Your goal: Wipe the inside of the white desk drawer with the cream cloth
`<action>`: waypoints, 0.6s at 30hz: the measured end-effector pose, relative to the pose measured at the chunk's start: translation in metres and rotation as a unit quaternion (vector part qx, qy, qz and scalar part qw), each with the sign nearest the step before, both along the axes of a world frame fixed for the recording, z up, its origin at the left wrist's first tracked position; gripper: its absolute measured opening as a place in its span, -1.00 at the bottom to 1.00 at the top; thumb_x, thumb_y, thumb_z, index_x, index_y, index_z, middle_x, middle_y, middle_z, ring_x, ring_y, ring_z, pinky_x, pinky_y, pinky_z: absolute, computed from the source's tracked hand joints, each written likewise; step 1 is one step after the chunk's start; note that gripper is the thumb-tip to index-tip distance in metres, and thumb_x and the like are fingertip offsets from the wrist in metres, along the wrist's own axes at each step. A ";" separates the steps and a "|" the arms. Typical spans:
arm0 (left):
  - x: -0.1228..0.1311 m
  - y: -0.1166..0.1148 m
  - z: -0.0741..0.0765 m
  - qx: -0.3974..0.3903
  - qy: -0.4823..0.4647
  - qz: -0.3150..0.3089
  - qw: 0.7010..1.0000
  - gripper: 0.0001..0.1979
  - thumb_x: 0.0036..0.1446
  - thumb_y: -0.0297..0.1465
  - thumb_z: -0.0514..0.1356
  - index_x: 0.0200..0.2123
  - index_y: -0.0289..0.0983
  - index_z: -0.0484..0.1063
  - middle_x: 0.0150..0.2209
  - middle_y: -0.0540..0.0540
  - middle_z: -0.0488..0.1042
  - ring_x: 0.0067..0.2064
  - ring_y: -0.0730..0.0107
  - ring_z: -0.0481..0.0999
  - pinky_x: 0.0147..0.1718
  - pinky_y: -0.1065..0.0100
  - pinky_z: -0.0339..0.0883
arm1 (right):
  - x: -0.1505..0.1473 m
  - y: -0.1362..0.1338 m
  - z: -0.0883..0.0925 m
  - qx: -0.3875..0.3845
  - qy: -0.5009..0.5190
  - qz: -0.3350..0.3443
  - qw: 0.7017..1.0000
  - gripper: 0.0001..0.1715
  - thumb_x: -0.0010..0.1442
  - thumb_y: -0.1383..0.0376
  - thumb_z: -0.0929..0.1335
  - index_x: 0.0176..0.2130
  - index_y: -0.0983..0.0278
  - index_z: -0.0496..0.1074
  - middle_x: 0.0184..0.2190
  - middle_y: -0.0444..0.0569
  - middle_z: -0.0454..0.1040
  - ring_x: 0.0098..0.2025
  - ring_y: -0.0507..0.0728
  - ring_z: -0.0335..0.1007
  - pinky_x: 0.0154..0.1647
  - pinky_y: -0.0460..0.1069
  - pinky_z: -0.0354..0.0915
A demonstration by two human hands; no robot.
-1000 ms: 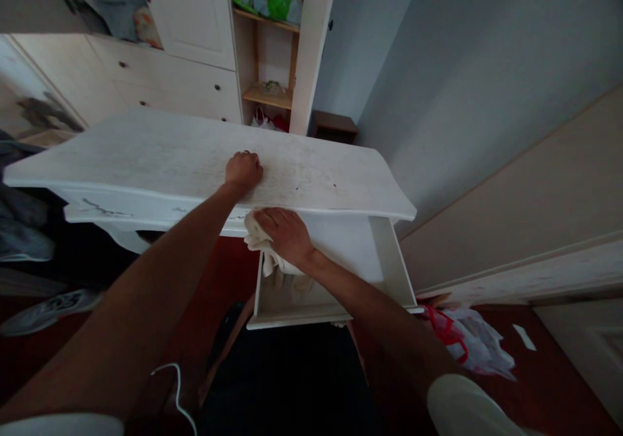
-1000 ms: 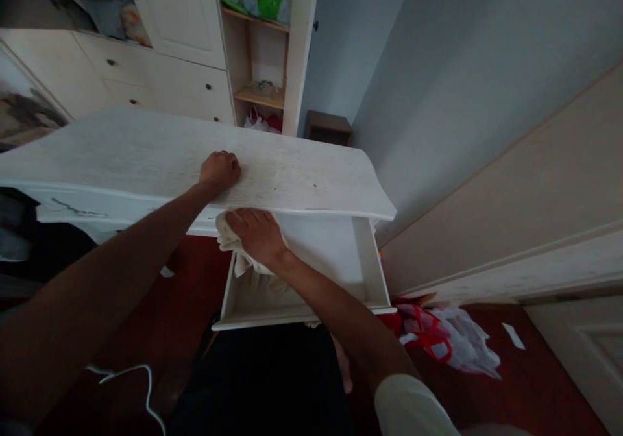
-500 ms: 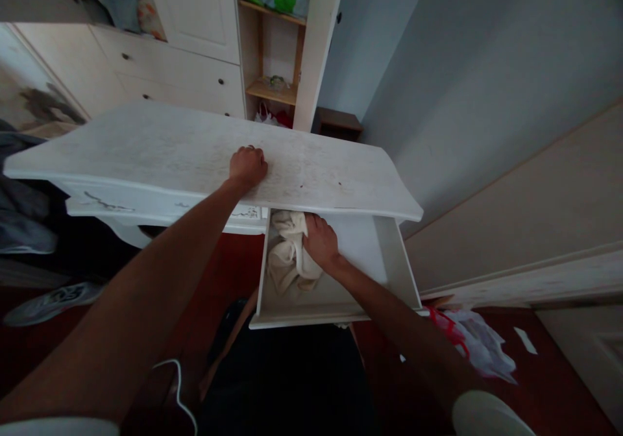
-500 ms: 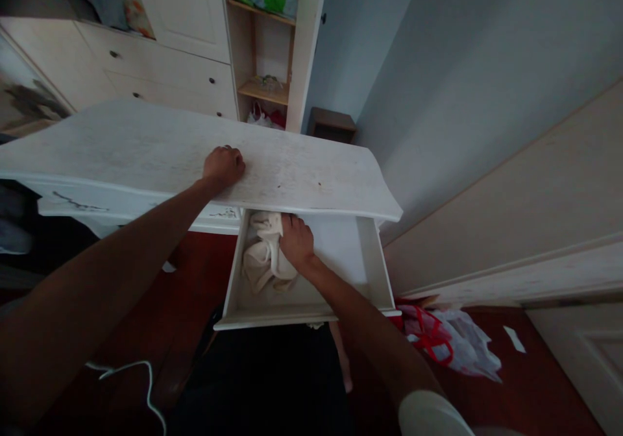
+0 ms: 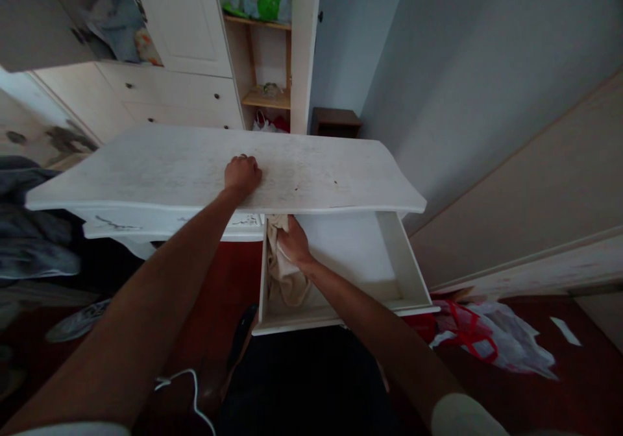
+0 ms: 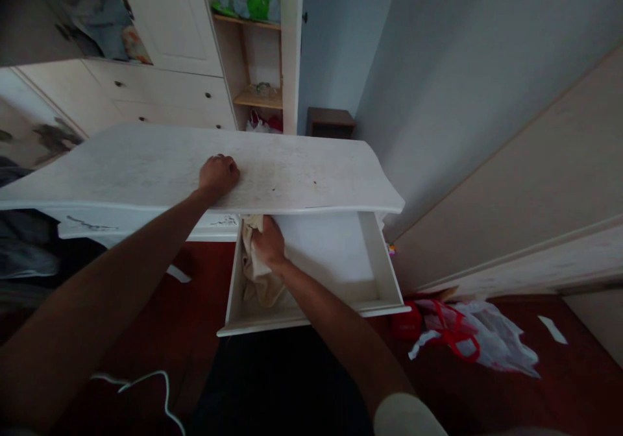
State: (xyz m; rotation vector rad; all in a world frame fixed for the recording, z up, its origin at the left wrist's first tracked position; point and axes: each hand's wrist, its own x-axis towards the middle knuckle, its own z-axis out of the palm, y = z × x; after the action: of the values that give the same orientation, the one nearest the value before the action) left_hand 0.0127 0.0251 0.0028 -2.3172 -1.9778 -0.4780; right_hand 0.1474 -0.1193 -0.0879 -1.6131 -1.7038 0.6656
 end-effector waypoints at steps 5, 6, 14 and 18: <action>0.001 0.001 0.000 -0.004 0.003 0.015 1.000 -0.47 0.24 -0.37 -0.12 0.07 -0.44 0.51 0.05 -0.46 0.48 0.10 -0.12 0.41 0.08 0.04 0.29 | 0.018 -0.015 0.002 -0.028 -0.002 0.103 0.994 -0.48 0.10 0.49 0.31 0.05 0.24 0.43 0.00 0.02 0.55 0.05 0.17 0.46 0.10 0.04 0.37; 0.001 0.002 0.000 -0.004 0.005 0.017 1.000 -0.47 0.24 -0.36 -0.11 0.07 -0.44 0.51 0.05 -0.46 0.48 0.10 -0.13 0.41 0.07 0.04 0.30 | 0.023 -0.021 0.002 -0.023 -0.018 0.135 0.990 -0.49 0.07 0.51 0.31 0.01 0.24 0.46 -0.02 0.02 0.55 0.03 0.17 0.46 0.08 0.04 0.37; 0.002 0.001 0.000 -0.004 0.013 0.020 1.000 -0.49 0.25 -0.36 -0.11 0.07 -0.41 0.51 0.05 -0.44 0.48 0.11 -0.11 0.41 0.08 0.05 0.30 | 0.051 -0.067 0.023 -0.027 -0.081 0.394 0.915 -0.52 0.02 0.54 0.35 -0.08 0.25 0.58 -0.05 0.00 0.59 -0.02 0.17 0.53 0.02 -0.01 0.37; 0.002 0.002 0.001 -0.005 0.017 0.028 0.999 -0.48 0.25 -0.35 -0.10 0.08 -0.39 0.51 0.05 -0.42 0.49 0.11 -0.10 0.41 0.10 0.06 0.29 | 0.055 -0.074 0.038 -0.029 -0.072 0.500 0.862 -0.62 0.07 0.55 0.36 -0.21 0.20 0.63 -0.10 -0.11 0.63 -0.07 0.10 0.55 -0.02 -0.06 0.33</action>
State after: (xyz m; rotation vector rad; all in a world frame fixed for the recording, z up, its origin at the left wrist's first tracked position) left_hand 0.0144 0.0267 0.0036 -2.2528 -2.0280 -0.4225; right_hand 0.2022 -0.1937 -0.0498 -0.6964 -2.6368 1.0831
